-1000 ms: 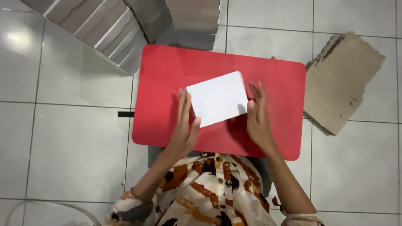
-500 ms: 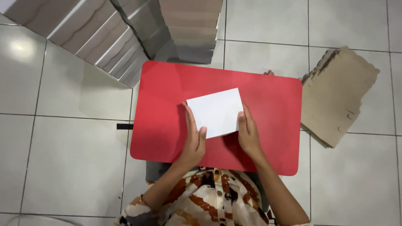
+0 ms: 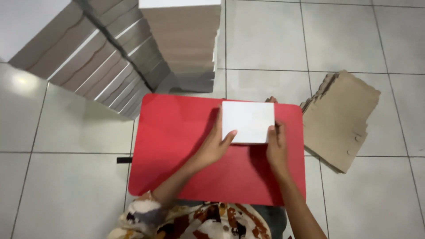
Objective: Folding flat cardboard templates into boxes and stacking them on a tiled floor.
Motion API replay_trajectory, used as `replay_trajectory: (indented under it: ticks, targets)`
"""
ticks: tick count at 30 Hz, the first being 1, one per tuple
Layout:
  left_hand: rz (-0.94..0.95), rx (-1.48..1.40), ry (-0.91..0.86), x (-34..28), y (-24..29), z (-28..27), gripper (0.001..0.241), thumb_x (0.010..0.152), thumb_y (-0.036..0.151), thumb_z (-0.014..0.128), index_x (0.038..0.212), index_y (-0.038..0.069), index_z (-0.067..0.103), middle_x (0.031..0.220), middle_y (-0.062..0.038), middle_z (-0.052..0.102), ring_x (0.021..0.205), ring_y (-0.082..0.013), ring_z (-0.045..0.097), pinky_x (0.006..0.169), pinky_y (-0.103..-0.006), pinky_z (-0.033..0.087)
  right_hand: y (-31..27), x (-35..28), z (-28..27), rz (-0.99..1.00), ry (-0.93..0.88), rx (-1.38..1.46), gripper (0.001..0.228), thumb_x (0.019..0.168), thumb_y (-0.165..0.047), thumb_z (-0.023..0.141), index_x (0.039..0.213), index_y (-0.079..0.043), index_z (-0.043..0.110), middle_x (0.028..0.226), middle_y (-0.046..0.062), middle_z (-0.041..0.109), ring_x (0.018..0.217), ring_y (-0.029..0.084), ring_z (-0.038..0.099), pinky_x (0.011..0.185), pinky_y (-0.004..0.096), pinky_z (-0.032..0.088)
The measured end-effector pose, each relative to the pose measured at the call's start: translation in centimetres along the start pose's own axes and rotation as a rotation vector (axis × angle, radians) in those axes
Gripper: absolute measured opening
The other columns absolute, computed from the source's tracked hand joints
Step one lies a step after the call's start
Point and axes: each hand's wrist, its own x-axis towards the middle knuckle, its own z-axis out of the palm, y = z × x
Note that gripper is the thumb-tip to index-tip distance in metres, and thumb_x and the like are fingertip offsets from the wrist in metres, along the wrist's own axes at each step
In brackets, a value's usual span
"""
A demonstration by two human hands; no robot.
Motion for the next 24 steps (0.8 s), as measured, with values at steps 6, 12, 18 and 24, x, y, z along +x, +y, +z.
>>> replay_trajectory:
  ticks: [6, 12, 18, 24]
  targets:
    - [0.141, -0.054, 0.203, 12.1, -0.2, 3.3, 0.095, 0.099, 0.025, 0.068, 0.165, 0.007, 0.001, 0.155, -0.035, 0.011, 0.15, -0.0566, 0.017, 0.122, -0.0638, 0.024, -4.9, 7.7, -1.5, -0.052, 0.057, -0.075, 0.057, 0.11, -0.039, 0.033, 0.152, -0.001, 0.035, 0.154, 0.031, 0.039, 0.148, 0.051, 0.032, 0.118, 0.064, 0.028]
    - [0.156, 0.042, 0.438, 26.7, -5.6, 4.4, 0.083, 0.099, 0.026, 0.07, 0.162, 0.005, 0.02, 0.135, -0.025, 0.031, 0.132, -0.0535, 0.047, 0.107, -0.054, 0.049, -0.6, 21.5, 0.0, -0.189, 0.062, -0.003, 0.048, 0.114, -0.026, 0.032, 0.153, 0.001, 0.028, 0.157, 0.036, 0.03, 0.149, 0.056, 0.023, 0.118, 0.071, 0.025]
    - [-0.114, 0.129, 0.403, 36.1, -16.5, 4.6, 0.099, 0.091, 0.027, 0.076, 0.16, -0.004, 0.012, 0.138, -0.027, 0.027, 0.135, -0.0484, 0.046, 0.104, -0.0434, 0.055, 8.7, 34.9, 4.4, -0.012, -0.088, -0.144, 0.051, 0.108, -0.027, 0.04, 0.153, -0.006, 0.03, 0.156, 0.03, 0.042, 0.144, 0.05, 0.039, 0.117, 0.063, 0.033]
    - [-0.411, 0.24, 0.291, 37.6, -16.3, 3.1, 0.106, 0.091, 0.031, 0.07, 0.16, 0.009, -0.007, 0.163, -0.035, -0.003, 0.14, -0.0585, 0.029, 0.098, -0.0547, 0.047, 9.3, 40.6, 7.5, 0.205, -0.332, 0.064, 0.055, 0.087, -0.009, 0.032, 0.142, -0.015, 0.029, 0.143, 0.004, 0.058, 0.108, 0.017, 0.056, 0.08, 0.032, 0.049]
